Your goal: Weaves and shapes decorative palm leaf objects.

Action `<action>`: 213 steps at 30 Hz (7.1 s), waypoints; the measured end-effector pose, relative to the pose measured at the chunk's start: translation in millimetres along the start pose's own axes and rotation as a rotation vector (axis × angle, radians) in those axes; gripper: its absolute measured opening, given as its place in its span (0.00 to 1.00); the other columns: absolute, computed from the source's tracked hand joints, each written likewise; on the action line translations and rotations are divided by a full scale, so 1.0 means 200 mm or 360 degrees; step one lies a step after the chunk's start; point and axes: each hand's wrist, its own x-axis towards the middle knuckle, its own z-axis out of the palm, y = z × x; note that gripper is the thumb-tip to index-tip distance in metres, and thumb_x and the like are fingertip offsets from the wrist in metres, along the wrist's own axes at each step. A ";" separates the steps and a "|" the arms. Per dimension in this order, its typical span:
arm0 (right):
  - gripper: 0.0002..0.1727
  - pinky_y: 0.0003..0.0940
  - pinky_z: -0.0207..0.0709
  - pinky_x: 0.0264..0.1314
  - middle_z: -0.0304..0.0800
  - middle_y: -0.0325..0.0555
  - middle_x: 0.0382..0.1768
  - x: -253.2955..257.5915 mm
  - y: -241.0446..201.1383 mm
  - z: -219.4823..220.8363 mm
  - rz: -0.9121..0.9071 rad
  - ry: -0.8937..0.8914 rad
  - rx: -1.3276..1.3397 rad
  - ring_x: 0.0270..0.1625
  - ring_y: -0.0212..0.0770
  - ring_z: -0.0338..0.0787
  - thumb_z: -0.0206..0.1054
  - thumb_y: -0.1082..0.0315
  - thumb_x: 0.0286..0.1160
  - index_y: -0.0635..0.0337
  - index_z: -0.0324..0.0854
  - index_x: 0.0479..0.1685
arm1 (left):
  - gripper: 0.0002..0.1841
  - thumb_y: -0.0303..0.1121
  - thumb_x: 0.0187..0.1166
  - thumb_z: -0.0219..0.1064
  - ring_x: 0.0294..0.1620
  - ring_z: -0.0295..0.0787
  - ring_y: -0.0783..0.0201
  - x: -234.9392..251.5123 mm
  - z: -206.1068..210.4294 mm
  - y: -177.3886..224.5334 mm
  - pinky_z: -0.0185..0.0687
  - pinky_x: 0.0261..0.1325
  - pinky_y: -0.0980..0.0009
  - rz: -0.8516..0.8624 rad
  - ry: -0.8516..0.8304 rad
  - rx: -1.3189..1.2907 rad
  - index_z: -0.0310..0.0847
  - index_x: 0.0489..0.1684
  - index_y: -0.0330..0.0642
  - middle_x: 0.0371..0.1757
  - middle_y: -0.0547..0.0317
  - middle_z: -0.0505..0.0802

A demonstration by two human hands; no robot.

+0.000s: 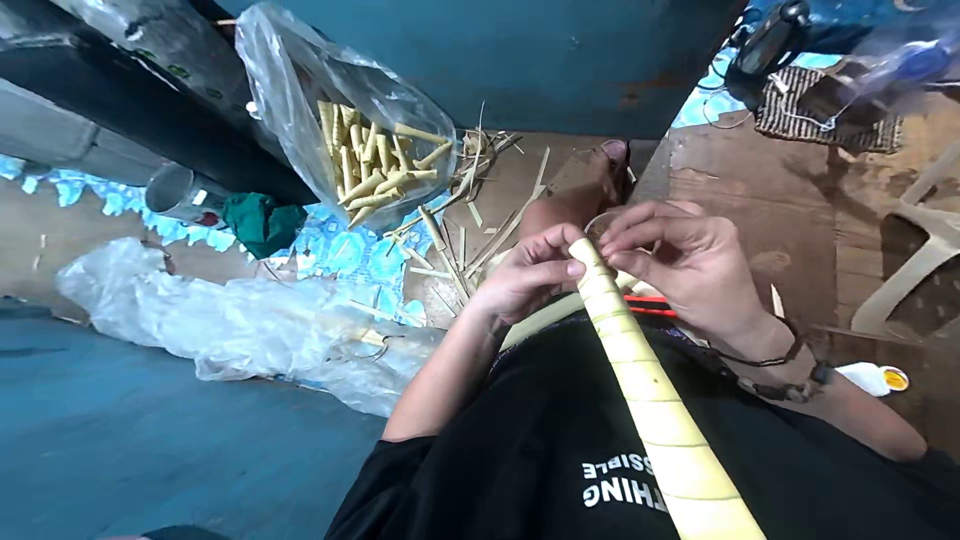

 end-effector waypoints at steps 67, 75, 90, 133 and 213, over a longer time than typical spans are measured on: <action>0.18 0.47 0.81 0.38 0.91 0.57 0.42 0.08 -0.21 -0.38 -0.0087 0.0120 -0.1566 0.34 0.47 0.87 0.58 0.64 0.86 0.62 0.84 0.65 | 0.15 0.37 0.78 0.75 0.44 0.88 0.47 -0.46 -0.20 0.62 0.82 0.49 0.43 0.0226 0.1688 0.2722 0.86 0.53 0.36 0.45 0.42 0.91; 0.18 0.46 0.86 0.42 0.92 0.44 0.33 0.06 0.06 -0.11 -0.0044 -0.0455 -0.1323 0.37 0.43 0.92 0.56 0.62 0.87 0.57 0.91 0.38 | 0.34 0.54 0.86 0.61 0.85 0.66 0.38 0.06 -0.64 -0.13 0.59 0.82 0.31 -0.0405 0.1189 0.2143 0.63 0.91 0.51 0.88 0.41 0.69; 0.18 0.16 0.74 0.23 0.76 0.21 0.19 0.13 -0.01 -0.34 0.0148 0.0463 0.0362 0.17 0.19 0.73 0.46 0.54 0.95 0.47 0.84 0.51 | 0.15 0.33 0.91 0.55 0.24 0.87 0.61 0.07 -0.38 -0.19 0.88 0.35 0.60 0.0084 0.0802 0.1917 0.84 0.48 0.29 0.27 0.50 0.89; 0.07 0.18 0.83 0.48 0.86 0.40 0.39 0.09 0.05 0.04 -0.0688 0.0344 -0.0579 0.44 0.26 0.86 0.76 0.81 0.62 0.60 0.94 0.35 | 0.12 0.35 0.87 0.60 0.21 0.73 0.82 0.05 0.20 0.06 0.72 0.27 0.83 0.0484 0.0706 0.0976 0.82 0.29 0.48 0.22 0.73 0.81; 0.15 0.22 0.86 0.30 0.91 0.41 0.34 0.03 0.06 -0.02 0.0773 0.0001 0.0519 0.27 0.29 0.89 0.48 0.66 0.93 0.54 0.82 0.55 | 0.07 0.31 0.72 0.78 0.44 0.83 0.70 0.01 0.13 0.12 0.84 0.45 0.77 0.0455 0.0452 0.1849 0.89 0.40 0.38 0.44 0.58 0.84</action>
